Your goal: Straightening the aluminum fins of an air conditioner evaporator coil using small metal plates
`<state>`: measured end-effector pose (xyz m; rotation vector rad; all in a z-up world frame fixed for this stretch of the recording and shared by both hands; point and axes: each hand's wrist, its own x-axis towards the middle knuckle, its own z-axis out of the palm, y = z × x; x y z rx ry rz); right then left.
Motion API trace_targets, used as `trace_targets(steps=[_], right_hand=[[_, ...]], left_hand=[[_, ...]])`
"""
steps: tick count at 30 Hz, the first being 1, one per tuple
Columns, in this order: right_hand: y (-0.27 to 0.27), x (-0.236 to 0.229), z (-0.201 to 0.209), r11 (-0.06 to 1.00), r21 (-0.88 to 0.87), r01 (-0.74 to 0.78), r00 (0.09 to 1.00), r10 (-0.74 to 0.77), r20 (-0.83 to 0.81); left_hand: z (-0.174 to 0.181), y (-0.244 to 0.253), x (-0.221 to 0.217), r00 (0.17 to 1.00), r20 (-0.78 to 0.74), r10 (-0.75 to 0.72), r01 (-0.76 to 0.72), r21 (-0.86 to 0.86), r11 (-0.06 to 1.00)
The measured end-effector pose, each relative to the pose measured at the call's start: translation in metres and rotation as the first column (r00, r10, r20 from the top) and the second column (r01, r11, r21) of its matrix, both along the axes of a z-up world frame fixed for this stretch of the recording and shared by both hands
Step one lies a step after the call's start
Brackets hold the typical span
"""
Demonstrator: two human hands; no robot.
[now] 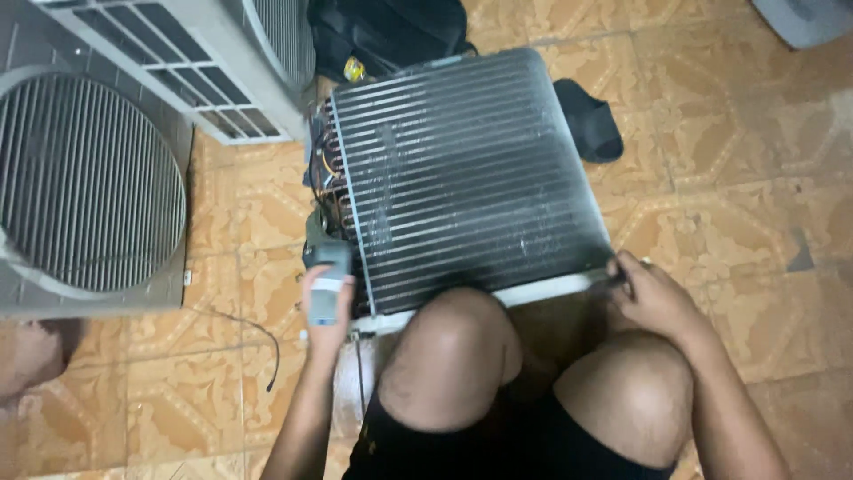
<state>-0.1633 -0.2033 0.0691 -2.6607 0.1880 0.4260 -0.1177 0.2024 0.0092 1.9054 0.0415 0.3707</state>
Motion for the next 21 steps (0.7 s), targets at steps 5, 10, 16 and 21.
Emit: trace_targets(steps=[5,10,16,21], right_hand=[[0.012,-0.011,0.014,0.982,-0.065,-0.177,0.966,0.186,0.179],[0.011,-0.029,0.038,0.975,-0.078,-0.206,0.959,0.217,0.182],[-0.017,-0.071,0.024,0.999,-0.026,0.047,0.994,-0.044,0.097],[-0.033,-0.1,0.023,0.99,0.038,0.133,0.977,-0.137,0.161]], left_hand=[[0.015,0.018,-0.028,0.991,0.041,0.127,-0.13,0.097,0.987],[0.029,0.02,-0.041,0.979,0.142,0.145,-0.163,0.118,0.98],[0.0,0.021,-0.046,0.991,0.084,0.107,-0.111,0.035,0.993],[-0.014,-0.013,-0.041,0.995,-0.053,-0.081,0.086,0.11,0.99]])
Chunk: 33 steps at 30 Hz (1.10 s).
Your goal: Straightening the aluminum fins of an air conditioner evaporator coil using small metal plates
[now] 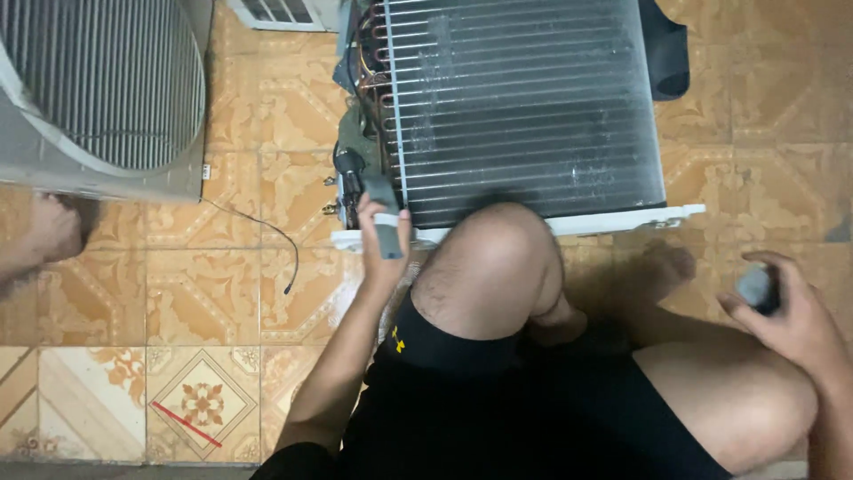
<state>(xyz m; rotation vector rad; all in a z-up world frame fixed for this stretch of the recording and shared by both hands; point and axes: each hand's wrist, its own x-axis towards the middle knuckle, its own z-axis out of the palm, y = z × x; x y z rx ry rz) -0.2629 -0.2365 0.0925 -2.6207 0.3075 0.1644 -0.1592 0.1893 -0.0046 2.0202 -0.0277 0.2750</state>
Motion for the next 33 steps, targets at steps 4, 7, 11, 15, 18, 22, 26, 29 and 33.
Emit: trace_targets(steps=[4,7,11,15,18,22,26,29,33], right_hand=[[-0.019,-0.019,-0.008,0.999,-0.006,-0.05,0.993,0.05,0.109],[-0.014,-0.023,0.003,0.996,-0.026,-0.083,0.988,0.086,0.128],[-0.011,-0.028,0.003,0.999,0.048,-0.017,0.992,0.011,0.127],[0.011,-0.019,0.02,0.999,0.037,0.003,0.953,-0.014,0.302],[0.015,-0.013,0.014,0.997,0.067,0.044,0.946,-0.063,0.319],[0.028,0.008,0.023,0.998,-0.053,-0.019,0.986,0.028,0.163],[0.024,0.019,0.019,0.899,-0.363,-0.247,0.963,0.269,0.012],[0.017,0.031,0.011,0.857,-0.459,-0.233,0.951,0.299,0.076],[0.02,0.06,0.011,0.961,-0.209,-0.179,0.942,0.229,0.244]], left_hand=[[0.008,-0.016,0.01,0.979,0.205,0.01,-0.025,0.072,0.997],[0.006,-0.024,0.019,0.978,0.204,-0.042,0.012,0.145,0.989],[0.007,-0.031,0.02,0.974,0.14,-0.175,0.132,0.276,0.952],[0.01,-0.037,0.022,0.966,0.115,-0.233,0.193,0.284,0.939],[0.005,-0.034,0.028,0.963,0.088,-0.255,0.224,0.267,0.937],[0.014,-0.027,0.03,0.954,0.026,-0.3,0.289,0.195,0.937],[0.01,-0.025,0.032,0.967,-0.071,-0.244,0.252,0.169,0.953],[0.014,-0.03,0.037,0.968,-0.041,-0.247,0.25,0.156,0.956],[0.021,-0.048,0.048,0.955,-0.077,-0.285,0.29,0.06,0.955]])
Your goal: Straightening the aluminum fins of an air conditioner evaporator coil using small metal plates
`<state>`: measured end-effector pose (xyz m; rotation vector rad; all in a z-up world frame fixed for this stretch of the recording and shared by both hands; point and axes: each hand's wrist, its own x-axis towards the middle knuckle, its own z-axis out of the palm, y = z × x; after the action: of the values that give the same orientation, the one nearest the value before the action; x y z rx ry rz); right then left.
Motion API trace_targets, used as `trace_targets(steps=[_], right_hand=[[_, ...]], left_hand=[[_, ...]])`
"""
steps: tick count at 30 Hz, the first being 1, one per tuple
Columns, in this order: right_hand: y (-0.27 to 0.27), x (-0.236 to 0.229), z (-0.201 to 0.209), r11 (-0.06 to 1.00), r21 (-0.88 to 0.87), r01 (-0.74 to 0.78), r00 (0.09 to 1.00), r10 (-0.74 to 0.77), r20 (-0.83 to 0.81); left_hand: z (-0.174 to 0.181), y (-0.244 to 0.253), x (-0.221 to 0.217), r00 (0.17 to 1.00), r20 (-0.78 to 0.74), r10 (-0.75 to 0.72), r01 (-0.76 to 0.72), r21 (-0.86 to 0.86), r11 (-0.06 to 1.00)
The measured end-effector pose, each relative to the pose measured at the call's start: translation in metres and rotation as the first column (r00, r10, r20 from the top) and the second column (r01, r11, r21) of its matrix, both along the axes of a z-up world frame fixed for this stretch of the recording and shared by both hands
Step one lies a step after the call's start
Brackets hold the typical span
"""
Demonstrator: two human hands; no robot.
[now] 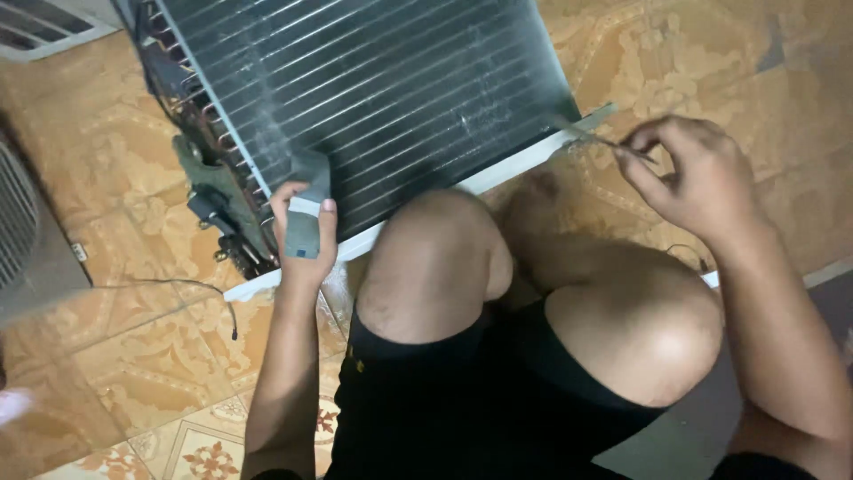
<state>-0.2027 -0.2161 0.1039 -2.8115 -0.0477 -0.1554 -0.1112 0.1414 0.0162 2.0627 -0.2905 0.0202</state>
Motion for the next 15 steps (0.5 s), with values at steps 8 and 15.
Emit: trace_targets(steps=[8,15], right_hand=[[0.034,0.089,-0.015,0.89,0.45,-0.069,0.994,0.097,-0.04],[0.031,0.121,-0.072,0.823,0.55,-0.14,0.99,0.11,0.087]], left_hand=[[-0.022,-0.069,0.065,0.95,-0.051,-0.309,0.269,-0.374,0.888],[-0.039,-0.126,0.115,0.919,0.116,-0.378,0.382,-0.506,0.773]])
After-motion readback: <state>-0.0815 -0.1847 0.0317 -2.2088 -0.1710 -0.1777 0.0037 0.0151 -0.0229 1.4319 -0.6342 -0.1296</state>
